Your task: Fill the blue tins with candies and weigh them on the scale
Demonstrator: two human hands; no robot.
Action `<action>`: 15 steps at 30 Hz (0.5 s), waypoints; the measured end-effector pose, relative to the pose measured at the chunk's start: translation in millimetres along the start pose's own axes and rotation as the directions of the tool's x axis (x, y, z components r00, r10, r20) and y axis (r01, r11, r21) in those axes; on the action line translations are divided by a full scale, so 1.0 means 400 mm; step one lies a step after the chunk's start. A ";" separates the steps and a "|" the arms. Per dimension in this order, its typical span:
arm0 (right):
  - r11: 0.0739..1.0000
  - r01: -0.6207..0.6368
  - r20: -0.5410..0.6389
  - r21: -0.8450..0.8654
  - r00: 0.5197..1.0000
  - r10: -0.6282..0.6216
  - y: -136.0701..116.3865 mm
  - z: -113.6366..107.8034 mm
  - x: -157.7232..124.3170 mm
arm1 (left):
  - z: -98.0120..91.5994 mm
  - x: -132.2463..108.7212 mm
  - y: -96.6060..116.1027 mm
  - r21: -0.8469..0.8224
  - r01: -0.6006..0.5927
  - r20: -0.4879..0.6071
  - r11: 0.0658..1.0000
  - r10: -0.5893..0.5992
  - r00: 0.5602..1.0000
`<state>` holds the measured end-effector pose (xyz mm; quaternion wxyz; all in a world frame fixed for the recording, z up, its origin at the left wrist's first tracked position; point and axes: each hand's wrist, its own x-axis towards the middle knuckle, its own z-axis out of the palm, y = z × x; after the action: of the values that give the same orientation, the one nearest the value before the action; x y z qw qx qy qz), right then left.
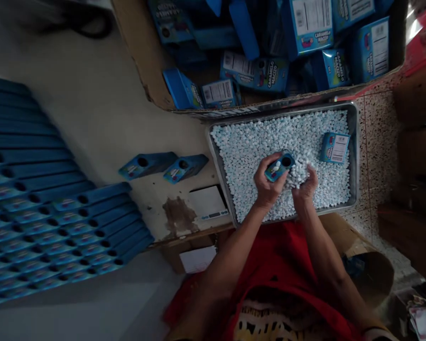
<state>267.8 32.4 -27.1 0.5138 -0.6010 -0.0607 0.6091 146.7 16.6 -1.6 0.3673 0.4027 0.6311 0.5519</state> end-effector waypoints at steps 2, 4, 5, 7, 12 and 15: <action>0.969 -0.109 0.038 0.223 0.994 0.103 -0.043 0.024 -0.005 | -0.075 0.026 0.031 0.125 -0.074 0.053 0.989 0.068 0.996; 0.918 -0.219 0.192 0.330 0.968 0.162 -0.087 0.057 -0.034 | -0.141 0.045 0.048 0.242 -0.158 0.134 0.957 0.129 0.983; 0.905 -0.250 0.270 0.345 0.949 0.160 -0.107 0.077 -0.054 | -0.166 0.051 0.051 0.289 -0.202 0.187 0.936 0.152 0.971; 0.899 -0.260 0.377 0.353 0.919 0.118 -0.142 0.118 -0.098 | -0.196 0.054 0.053 0.356 -0.277 0.296 0.892 0.174 0.939; 0.959 -0.137 0.484 0.248 0.875 0.000 -0.183 0.191 -0.163 | -0.205 0.032 0.067 0.429 -0.261 0.383 0.865 0.088 0.920; 0.987 -0.027 0.508 0.157 0.859 -0.057 -0.187 0.210 -0.173 | -0.205 0.024 0.076 0.417 -0.185 0.346 0.890 0.032 0.938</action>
<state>225.0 64.6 93.5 0.5303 -0.3747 -0.1507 0.7455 71.4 -5.7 38.5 0.3345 0.5973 0.6456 0.3384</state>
